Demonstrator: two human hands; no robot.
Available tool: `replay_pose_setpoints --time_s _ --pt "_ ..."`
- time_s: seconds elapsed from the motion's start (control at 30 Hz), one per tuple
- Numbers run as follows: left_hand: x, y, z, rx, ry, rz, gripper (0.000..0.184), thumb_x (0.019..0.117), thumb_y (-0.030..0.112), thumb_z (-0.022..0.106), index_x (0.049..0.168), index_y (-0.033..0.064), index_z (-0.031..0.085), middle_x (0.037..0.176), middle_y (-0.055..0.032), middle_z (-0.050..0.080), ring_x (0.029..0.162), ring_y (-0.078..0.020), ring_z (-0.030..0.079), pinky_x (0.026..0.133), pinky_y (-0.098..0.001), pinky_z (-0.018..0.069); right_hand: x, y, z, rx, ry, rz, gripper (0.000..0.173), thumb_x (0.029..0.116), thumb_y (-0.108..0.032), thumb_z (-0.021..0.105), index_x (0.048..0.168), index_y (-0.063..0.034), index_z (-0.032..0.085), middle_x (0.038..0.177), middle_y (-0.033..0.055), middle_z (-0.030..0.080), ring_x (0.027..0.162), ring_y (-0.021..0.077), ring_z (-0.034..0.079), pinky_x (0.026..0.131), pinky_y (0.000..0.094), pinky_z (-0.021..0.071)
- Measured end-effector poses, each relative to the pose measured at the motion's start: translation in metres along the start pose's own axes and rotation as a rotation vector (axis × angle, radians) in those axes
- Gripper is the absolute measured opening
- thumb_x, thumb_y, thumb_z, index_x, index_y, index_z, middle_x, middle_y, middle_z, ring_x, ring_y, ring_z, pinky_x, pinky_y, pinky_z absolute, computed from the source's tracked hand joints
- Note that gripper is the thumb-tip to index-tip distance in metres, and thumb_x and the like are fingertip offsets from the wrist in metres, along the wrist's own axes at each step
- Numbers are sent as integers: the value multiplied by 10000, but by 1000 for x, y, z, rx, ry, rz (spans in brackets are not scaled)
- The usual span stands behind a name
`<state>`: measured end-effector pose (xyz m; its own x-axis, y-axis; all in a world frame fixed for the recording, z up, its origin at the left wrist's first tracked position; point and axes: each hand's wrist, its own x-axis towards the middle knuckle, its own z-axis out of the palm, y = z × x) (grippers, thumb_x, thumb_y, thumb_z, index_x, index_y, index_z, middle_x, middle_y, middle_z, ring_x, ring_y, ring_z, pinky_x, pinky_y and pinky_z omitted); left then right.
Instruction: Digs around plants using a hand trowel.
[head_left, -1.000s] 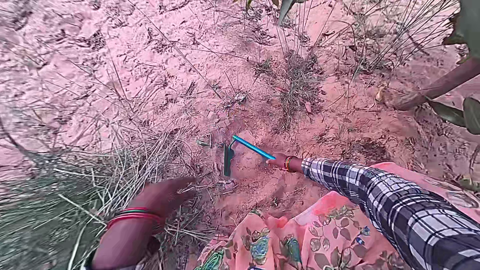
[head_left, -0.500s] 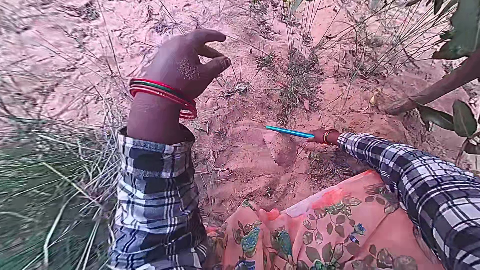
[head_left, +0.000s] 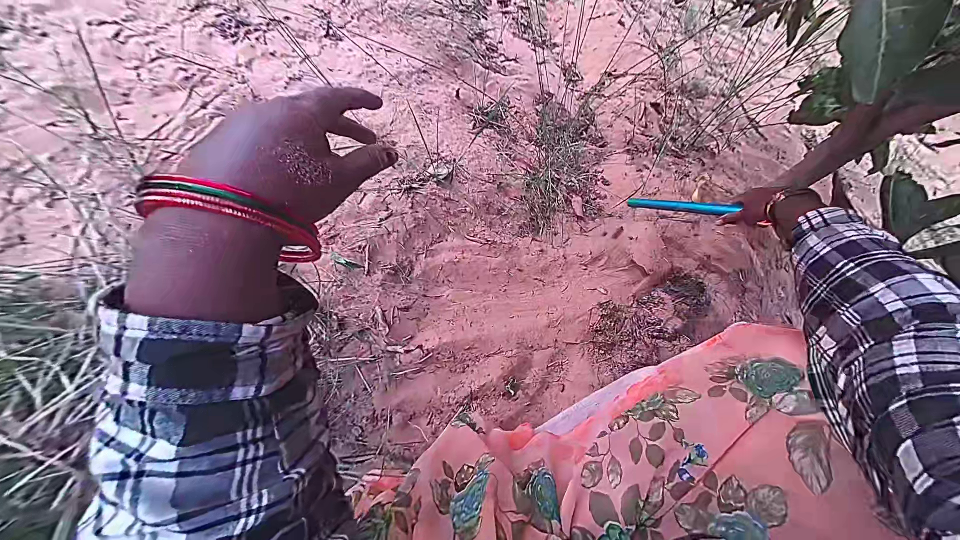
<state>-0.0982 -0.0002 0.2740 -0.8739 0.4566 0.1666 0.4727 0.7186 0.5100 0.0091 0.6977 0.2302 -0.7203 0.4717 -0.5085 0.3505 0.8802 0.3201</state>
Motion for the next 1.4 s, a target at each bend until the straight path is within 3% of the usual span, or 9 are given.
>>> replay_pose_setpoints --time_s 0.1,0.17,0.27,0.43,0.6,0.9,1.1,1.27,1.4 --pt "13 -32 23 51 0 -10 621 960 612 556 1467 256 512 1203 -189 711 963 -507 692 785 -778 467 -28 3 -10 -45 29 -9 568 993 -464 668 1101 94 670 1076 317 669 1074 482 641 942 685 450" --pt "16 -3 35 55 -84 -23 536 1018 434 613 1484 188 513 1240 -238 685 1056 -572 644 848 -824 415 -35 -6 6 15 -5 -33 565 999 -467 657 1109 87 668 1028 311 670 1016 479 650 922 684 457" --pt "25 48 58 63 -251 -33 504 1034 338 629 1493 160 518 1266 -223 683 1108 -524 649 907 -786 427 -32 -69 45 173 -122 -228 488 1013 -397 663 1155 69 646 953 260 653 855 390 640 826 581 500" --pt "37 86 110 41 -487 23 523 1021 338 649 1502 178 518 1292 -213 670 1175 -469 638 967 -739 440 -63 -208 109 227 -291 -623 493 1021 -396 651 1225 53 649 1094 268 679 1010 396 664 936 578 497" --pt "27 100 142 68 -632 48 533 1016 300 663 1502 138 514 1314 -216 651 1179 -434 643 999 -654 479 -117 -278 166 319 -510 -738 549 1062 -455 551 1244 61 596 949 234 656 815 339 650 797 536 523" --pt "28 106 143 140 -729 -4 548 1029 290 643 1517 98 484 1341 -261 626 1225 -475 609 1036 -680 425 -30 -195 172 75 -382 -686 515 1060 -401 576 1260 72 625 1159 305 662 1102 448 647 970 613 475" --pt "38 104 138 50 -677 -6 537 1028 297 644 1514 126 492 1335 -242 637 1230 -455 610 1041 -669 427 -4 -80 118 -35 -304 -452 284 959 -220 737 1109 21 725 1054 243 707 1023 408 675 935 605 493" --pt "31 77 134 88 -697 -84 545 1030 265 644 1504 48 484 1353 -294 606 1261 -491 578 1068 -675 395 -36 -8 104 181 -239 -118 264 956 -158 750 976 93 671 786 209 619 681 310 583 693 512 486" --pt "37 72 133 150 -685 -131 555 1025 274 650 1498 34 486 1350 -310 600 1278 -492 566 1081 -675 384 -36 -40 120 106 -255 -328 244 945 -198 759 1046 23 729 940 226 701 899 384 676 853 595 504"
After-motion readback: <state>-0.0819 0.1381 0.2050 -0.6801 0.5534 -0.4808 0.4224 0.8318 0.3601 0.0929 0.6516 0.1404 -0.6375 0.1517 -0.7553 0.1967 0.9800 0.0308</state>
